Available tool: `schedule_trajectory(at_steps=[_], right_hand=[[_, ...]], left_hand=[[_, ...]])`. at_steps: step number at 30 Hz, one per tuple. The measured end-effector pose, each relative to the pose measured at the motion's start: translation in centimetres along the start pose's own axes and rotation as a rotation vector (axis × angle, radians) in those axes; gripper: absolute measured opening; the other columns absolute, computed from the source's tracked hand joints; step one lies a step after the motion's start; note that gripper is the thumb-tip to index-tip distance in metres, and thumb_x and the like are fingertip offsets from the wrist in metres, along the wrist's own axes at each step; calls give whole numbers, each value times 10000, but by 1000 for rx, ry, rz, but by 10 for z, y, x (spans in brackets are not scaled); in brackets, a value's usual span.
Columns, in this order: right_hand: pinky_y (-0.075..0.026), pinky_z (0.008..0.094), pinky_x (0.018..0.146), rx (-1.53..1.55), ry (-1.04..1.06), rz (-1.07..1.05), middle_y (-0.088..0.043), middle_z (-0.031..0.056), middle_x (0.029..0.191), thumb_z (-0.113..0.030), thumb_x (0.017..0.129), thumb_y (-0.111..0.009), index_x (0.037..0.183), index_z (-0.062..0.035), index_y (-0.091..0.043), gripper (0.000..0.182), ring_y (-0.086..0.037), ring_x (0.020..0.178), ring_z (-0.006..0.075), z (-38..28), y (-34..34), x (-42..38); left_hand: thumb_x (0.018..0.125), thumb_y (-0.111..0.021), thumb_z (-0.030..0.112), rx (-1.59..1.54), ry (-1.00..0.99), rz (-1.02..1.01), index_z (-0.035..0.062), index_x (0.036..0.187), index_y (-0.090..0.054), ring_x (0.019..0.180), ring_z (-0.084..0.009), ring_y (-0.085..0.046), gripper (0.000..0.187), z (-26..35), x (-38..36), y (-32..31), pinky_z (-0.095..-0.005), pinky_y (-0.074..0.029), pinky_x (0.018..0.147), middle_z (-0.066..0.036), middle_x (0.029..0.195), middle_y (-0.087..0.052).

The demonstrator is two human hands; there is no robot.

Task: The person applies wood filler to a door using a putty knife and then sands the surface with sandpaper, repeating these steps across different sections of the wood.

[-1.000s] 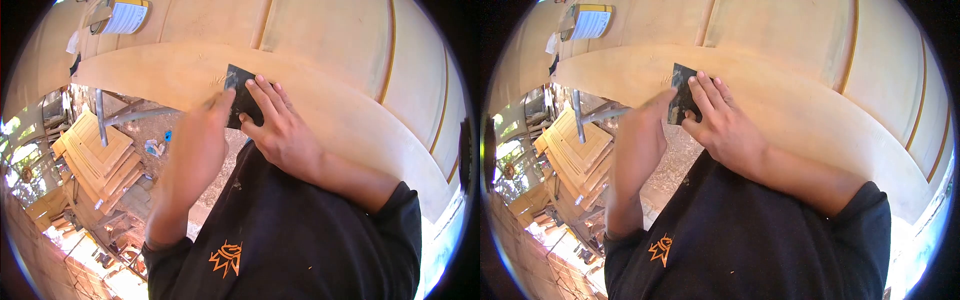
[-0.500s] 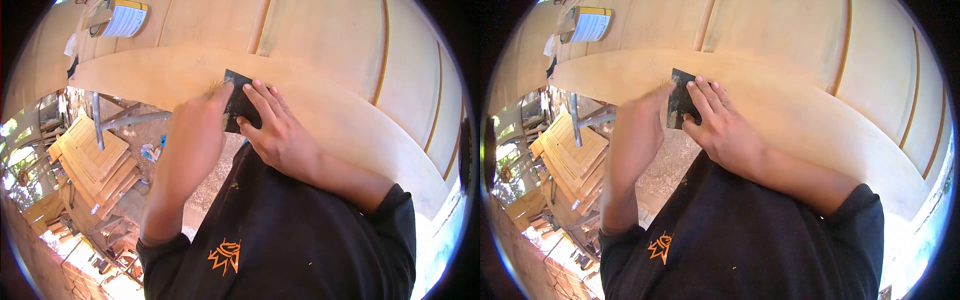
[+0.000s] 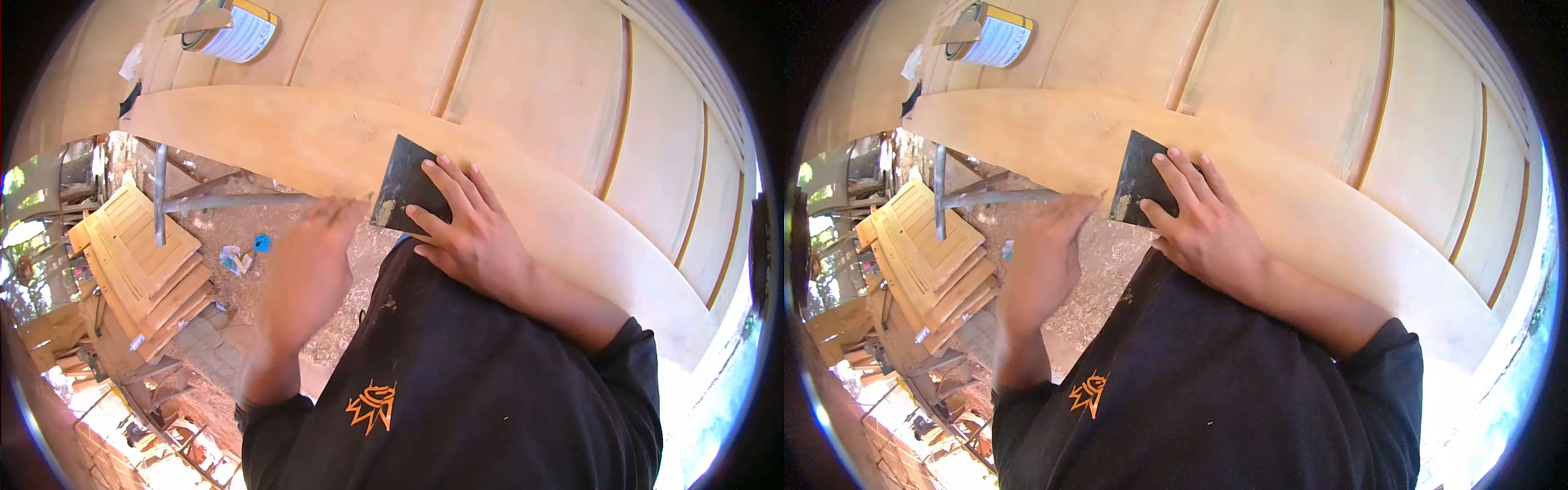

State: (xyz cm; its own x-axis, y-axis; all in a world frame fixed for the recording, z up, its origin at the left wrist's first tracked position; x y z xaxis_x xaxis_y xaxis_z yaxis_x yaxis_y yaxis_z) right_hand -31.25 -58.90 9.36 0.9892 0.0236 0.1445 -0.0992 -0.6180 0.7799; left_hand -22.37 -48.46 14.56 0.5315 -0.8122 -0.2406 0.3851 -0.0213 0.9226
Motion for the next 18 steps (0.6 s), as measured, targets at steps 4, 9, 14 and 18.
schedule_trajectory(at_steps=[4, 9, 14, 18], right_hand=[[-272, 519, 1190, -21, -46, 24, -386, 272, 1494, -313, 837, -735, 1263, -30, -612, 526, -347, 1426, 424, 4, 2, 3], [-342, 503, 1138, -4, -131, 109, -399, 262, 1484, -296, 823, -751, 1237, -22, -608, 517, -387, 1395, 414, 6, 10, 6], [-404, 491, 1056, -144, -153, 54, -458, 231, 1403, -301, 801, -771, 1216, -13, -612, 529, -446, 1298, 385, 2, 15, 13], [-420, 484, 1020, -112, -167, 6, -499, 204, 1316, -318, 793, -781, 1192, -1, -620, 534, -476, 1222, 371, -1, 21, 9]], left_hand=[[772, -528, -118, 60, -36, 20, 2, 1242, -611, 1117, -378, -636, 492, 21, -15, -13, -446, -512, 954, -204, 1235, -647], [773, -533, -110, -22, 30, 22, -10, 1253, -604, 1106, -370, -645, 495, 13, -24, -11, -441, -525, 934, -198, 1247, -644], [766, -544, -104, -6, 19, 61, -6, 1256, -606, 1109, -369, -645, 504, 9, -30, -2, -442, -531, 924, -197, 1252, -642], [759, -557, -92, 44, -40, 42, 3, 1264, -607, 1115, -370, -644, 516, 17, -30, -4, -436, -532, 929, -196, 1254, -643]])
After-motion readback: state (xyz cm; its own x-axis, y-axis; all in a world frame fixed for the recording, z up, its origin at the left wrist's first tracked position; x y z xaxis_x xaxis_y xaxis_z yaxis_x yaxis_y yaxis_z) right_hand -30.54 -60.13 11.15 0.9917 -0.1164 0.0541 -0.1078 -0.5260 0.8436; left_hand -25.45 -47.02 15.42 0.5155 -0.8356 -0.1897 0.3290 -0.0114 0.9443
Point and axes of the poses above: each hand's wrist, its own x-axis towards the middle knuckle, its own y-axis out of the back of the hand, z = x × y, the point moved 9 cm from there along x, towards the middle knuckle
